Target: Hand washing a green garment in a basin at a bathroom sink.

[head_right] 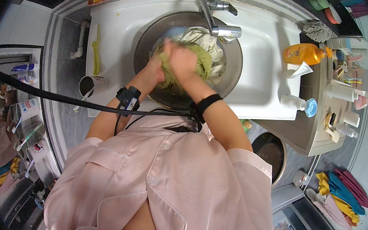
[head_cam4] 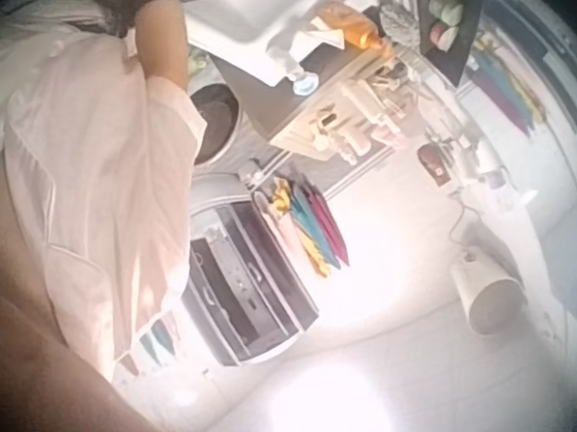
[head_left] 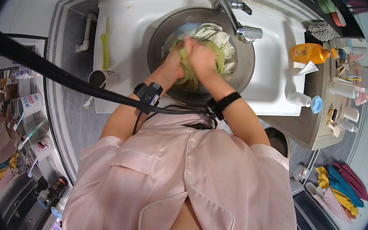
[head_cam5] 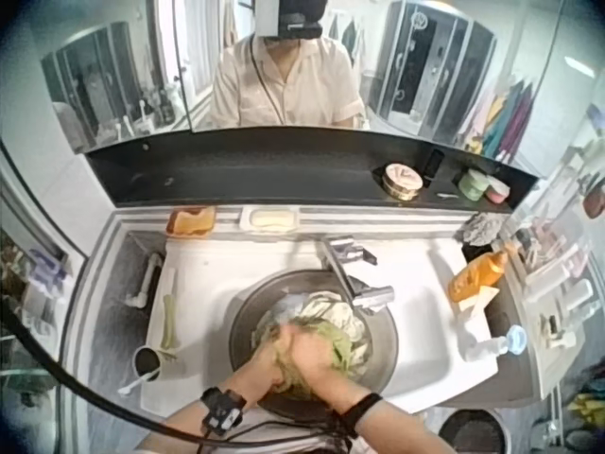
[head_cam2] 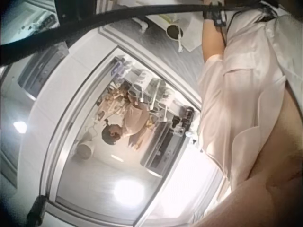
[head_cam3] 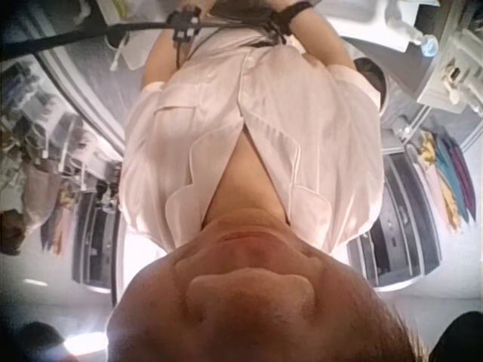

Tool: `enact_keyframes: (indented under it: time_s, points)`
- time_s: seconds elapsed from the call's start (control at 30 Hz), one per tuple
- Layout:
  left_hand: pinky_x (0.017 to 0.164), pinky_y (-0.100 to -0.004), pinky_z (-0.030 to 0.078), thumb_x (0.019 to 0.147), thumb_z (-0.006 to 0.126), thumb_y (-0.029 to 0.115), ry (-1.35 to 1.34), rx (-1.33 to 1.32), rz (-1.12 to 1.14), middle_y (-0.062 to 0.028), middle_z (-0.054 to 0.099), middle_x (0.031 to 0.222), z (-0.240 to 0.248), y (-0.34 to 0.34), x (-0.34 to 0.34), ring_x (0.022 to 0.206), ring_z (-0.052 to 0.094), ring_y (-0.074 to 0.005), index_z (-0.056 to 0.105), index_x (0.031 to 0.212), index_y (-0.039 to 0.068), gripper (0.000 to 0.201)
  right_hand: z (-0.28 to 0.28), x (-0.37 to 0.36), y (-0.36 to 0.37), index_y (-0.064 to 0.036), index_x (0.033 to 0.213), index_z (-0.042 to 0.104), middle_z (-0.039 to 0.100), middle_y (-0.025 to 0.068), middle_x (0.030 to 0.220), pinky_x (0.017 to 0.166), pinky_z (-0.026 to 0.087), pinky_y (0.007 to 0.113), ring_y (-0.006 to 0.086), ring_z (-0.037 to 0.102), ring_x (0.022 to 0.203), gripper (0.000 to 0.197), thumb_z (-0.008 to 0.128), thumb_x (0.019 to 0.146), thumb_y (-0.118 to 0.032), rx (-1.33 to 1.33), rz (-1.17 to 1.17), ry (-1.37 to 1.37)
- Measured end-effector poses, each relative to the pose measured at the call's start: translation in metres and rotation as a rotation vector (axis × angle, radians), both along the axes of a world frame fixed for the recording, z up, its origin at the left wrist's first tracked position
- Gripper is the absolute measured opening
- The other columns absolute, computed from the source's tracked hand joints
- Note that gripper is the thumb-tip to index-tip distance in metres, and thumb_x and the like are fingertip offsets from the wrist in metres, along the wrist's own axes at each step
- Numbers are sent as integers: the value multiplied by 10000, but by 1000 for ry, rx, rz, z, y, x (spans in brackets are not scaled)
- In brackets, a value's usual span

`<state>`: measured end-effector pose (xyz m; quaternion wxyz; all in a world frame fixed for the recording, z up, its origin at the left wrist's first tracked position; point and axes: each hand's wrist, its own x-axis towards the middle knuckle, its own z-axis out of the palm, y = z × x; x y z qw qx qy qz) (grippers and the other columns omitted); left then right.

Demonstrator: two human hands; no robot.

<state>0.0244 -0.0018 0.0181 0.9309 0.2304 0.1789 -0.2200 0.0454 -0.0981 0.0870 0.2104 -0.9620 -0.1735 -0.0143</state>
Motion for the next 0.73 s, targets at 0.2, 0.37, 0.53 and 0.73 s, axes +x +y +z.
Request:
enact_keyframes:
  time_s: [0.2, 0.37, 0.53, 0.73]
  points:
    - [887, -447, 438, 930, 353, 410, 442, 18, -43, -84, 593, 1105, 48, -9, 9, 994, 575, -270, 545, 1127, 99, 414, -8, 27, -21, -123, 783, 651, 622, 150, 652, 568, 484, 448, 343, 613, 611, 440, 379, 904, -447, -12, -200, 65]
    - [844, -429, 458, 917, 390, 381, 224, -8, 45, -66, 618, 1027, 7, 15, 0, 968, 576, -252, 577, 1057, 97, 368, 17, -20, 14, -118, 763, 647, 609, 159, 629, 532, 477, 436, 334, 610, 600, 428, 406, 894, -447, 69, -58, 55]
    - [840, -428, 458, 914, 385, 381, -306, 631, -154, -70, 612, 1033, 38, 10, -3, 964, 574, -256, 566, 1064, 94, 371, 10, -17, 9, -114, 767, 645, 613, 153, 634, 534, 478, 436, 331, 612, 597, 440, 395, 899, -451, 33, 130, 23]
    - [932, -459, 411, 917, 379, 435, 270, -172, -37, -124, 553, 1176, -12, -6, 11, 1071, 538, -276, 487, 1206, 114, 445, -2, 30, -12, -120, 803, 650, 624, 145, 644, 558, 483, 439, 321, 624, 620, 461, 356, 911, -459, -1, -182, 71]
